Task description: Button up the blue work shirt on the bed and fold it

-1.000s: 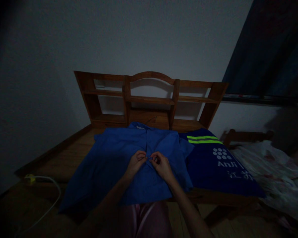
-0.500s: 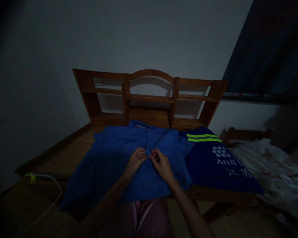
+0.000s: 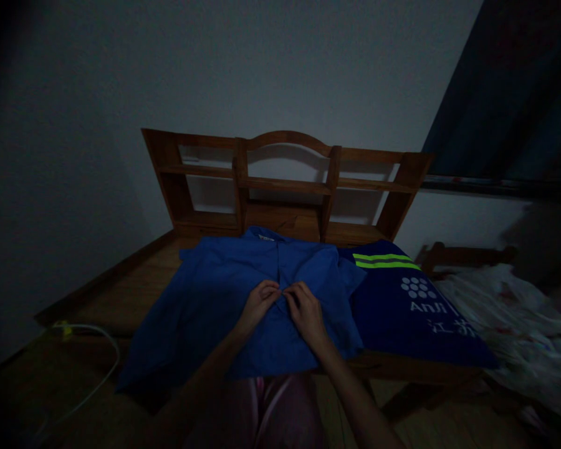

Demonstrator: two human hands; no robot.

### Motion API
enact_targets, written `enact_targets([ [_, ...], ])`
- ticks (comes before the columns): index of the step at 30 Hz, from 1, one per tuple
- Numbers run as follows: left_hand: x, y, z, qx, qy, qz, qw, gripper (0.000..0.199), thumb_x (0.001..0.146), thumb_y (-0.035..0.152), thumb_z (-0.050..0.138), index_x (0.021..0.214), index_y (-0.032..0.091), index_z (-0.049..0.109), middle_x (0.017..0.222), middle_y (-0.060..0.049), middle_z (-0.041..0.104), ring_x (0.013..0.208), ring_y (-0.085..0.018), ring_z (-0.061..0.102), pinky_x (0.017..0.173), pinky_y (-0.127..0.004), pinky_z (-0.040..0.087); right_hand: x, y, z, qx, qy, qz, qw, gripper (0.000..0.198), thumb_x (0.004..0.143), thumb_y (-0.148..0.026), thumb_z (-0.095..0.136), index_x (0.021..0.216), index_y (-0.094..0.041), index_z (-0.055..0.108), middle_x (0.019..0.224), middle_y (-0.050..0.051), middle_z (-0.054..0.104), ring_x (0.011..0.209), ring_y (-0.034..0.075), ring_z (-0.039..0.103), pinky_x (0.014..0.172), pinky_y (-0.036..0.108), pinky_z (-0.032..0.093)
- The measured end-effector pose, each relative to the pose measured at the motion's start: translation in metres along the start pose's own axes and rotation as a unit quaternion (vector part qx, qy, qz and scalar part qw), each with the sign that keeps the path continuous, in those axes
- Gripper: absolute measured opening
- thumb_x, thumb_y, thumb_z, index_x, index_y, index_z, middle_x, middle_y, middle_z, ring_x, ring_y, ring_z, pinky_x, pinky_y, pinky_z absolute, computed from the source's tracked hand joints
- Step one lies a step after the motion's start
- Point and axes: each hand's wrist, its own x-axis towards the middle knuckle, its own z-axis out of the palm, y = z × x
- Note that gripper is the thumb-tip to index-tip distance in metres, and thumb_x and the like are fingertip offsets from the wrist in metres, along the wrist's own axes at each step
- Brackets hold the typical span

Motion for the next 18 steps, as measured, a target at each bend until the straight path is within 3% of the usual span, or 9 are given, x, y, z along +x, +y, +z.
enact_targets([
  [3, 0.0, -0.001, -0.001, 0.005, 0.0, 0.003, 1.0, 0.023, 0.072, 0.027, 0.064, 0.089, 0.014, 0.054, 0.078, -0.004, 0.062, 0.077, -0.015, 0.061, 0.071, -0.023, 0.044, 0.003, 0.005, 0.0, 0.046, 0.012, 0.031, 0.998, 0.015, 0.088, -0.027, 0.048, 0.088, -0.02, 0.062, 0.09, 0.005, 0.06, 0.088, 0.017, 0.056, 0.082, 0.03, 0.042],
  [5, 0.0, -0.003, -0.001, 0.01, -0.004, 0.002, 1.0, 0.024, 0.072, 0.028, 0.064, 0.089, 0.014, 0.054, 0.078, -0.005, 0.063, 0.077, -0.015, 0.061, 0.072, -0.024, 0.045, 0.006, 0.012, 0.001, 0.099, 0.01, 0.092, 0.991, 0.017, 0.084, -0.032, 0.054, 0.085, -0.018, 0.063, 0.083, 0.005, 0.062, 0.08, 0.017, 0.058, 0.074, 0.029, 0.045],
  [8, 0.001, -0.007, -0.001, 0.029, -0.012, 0.006, 1.0, 0.023, 0.073, 0.029, 0.064, 0.089, 0.014, 0.055, 0.077, -0.005, 0.063, 0.076, -0.015, 0.062, 0.072, -0.024, 0.046, 0.009, 0.023, 0.002, 0.209, -0.022, 0.213, 0.954, 0.028, 0.073, -0.042, 0.063, 0.081, -0.015, 0.065, 0.069, 0.004, 0.062, 0.062, 0.016, 0.057, 0.057, 0.026, 0.045],
  [11, 0.001, -0.009, 0.001, 0.044, -0.019, 0.015, 0.999, 0.023, 0.073, 0.029, 0.064, 0.089, 0.015, 0.055, 0.078, -0.004, 0.062, 0.075, -0.014, 0.061, 0.069, -0.023, 0.046, 0.011, 0.028, 0.002, 0.281, -0.03, 0.287, 0.915, 0.036, 0.062, -0.046, 0.07, 0.078, -0.013, 0.067, 0.062, 0.004, 0.062, 0.054, 0.014, 0.055, 0.051, 0.024, 0.043],
  [14, -0.001, -0.007, 0.004, 0.043, -0.028, 0.022, 0.998, 0.029, 0.068, 0.028, 0.069, 0.089, 0.015, 0.054, 0.077, -0.002, 0.058, 0.071, -0.012, 0.058, 0.066, -0.022, 0.045, 0.012, 0.029, 0.001, 0.305, -0.008, 0.314, 0.899, 0.037, 0.056, -0.045, 0.073, 0.076, -0.013, 0.068, 0.061, 0.004, 0.062, 0.052, 0.012, 0.054, 0.05, 0.024, 0.042],
  [18, -0.003, -0.003, 0.005, 0.048, -0.032, 0.033, 0.998, 0.035, 0.065, 0.031, 0.072, 0.09, 0.015, 0.054, 0.077, -0.001, 0.056, 0.071, -0.011, 0.056, 0.066, -0.021, 0.044, 0.013, 0.029, 0.0, 0.304, -0.005, 0.304, 0.903, 0.034, 0.057, -0.042, 0.072, 0.075, -0.013, 0.068, 0.062, 0.004, 0.062, 0.051, 0.012, 0.051, 0.05, 0.024, 0.041],
])
